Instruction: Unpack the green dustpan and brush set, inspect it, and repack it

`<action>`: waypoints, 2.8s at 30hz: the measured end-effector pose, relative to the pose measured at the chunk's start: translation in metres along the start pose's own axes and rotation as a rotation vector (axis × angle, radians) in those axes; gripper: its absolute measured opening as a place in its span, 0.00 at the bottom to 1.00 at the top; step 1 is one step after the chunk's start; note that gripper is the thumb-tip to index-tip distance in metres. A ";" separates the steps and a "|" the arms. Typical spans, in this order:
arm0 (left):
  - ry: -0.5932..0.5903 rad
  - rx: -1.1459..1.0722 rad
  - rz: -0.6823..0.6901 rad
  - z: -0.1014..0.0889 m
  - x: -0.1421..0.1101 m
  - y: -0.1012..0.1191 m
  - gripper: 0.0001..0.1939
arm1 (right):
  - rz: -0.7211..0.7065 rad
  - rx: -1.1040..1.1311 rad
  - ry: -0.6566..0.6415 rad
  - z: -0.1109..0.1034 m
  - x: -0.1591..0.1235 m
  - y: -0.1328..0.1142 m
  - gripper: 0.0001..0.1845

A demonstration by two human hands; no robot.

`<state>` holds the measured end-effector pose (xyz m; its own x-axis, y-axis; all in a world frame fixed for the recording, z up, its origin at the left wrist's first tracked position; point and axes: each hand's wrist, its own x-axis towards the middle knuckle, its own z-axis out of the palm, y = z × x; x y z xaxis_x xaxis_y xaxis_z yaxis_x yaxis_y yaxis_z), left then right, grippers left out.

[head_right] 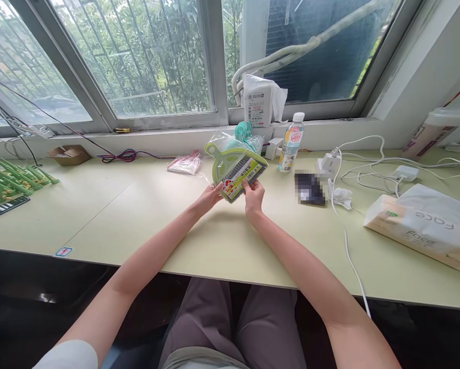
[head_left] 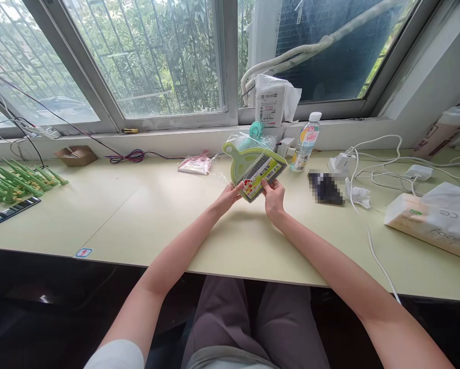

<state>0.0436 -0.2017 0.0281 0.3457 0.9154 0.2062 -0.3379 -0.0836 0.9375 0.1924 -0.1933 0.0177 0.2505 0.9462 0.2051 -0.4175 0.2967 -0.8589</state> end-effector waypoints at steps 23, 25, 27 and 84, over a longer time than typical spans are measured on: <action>0.071 -0.025 -0.024 0.004 0.002 -0.009 0.29 | -0.010 0.088 -0.055 0.001 0.003 -0.005 0.17; 0.070 -0.105 0.039 0.013 -0.001 -0.007 0.29 | 0.001 0.084 -0.046 0.002 0.001 -0.004 0.18; 0.097 -0.159 0.110 0.020 -0.003 -0.003 0.30 | 0.012 0.082 -0.033 0.003 -0.001 -0.003 0.18; 0.193 0.075 -0.030 0.015 -0.003 -0.013 0.24 | 0.136 0.137 0.112 -0.005 0.010 -0.005 0.14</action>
<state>0.0603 -0.2095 0.0200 0.1782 0.9757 0.1273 -0.2614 -0.0777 0.9621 0.2012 -0.1860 0.0220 0.2759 0.9607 0.0313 -0.5667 0.1889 -0.8020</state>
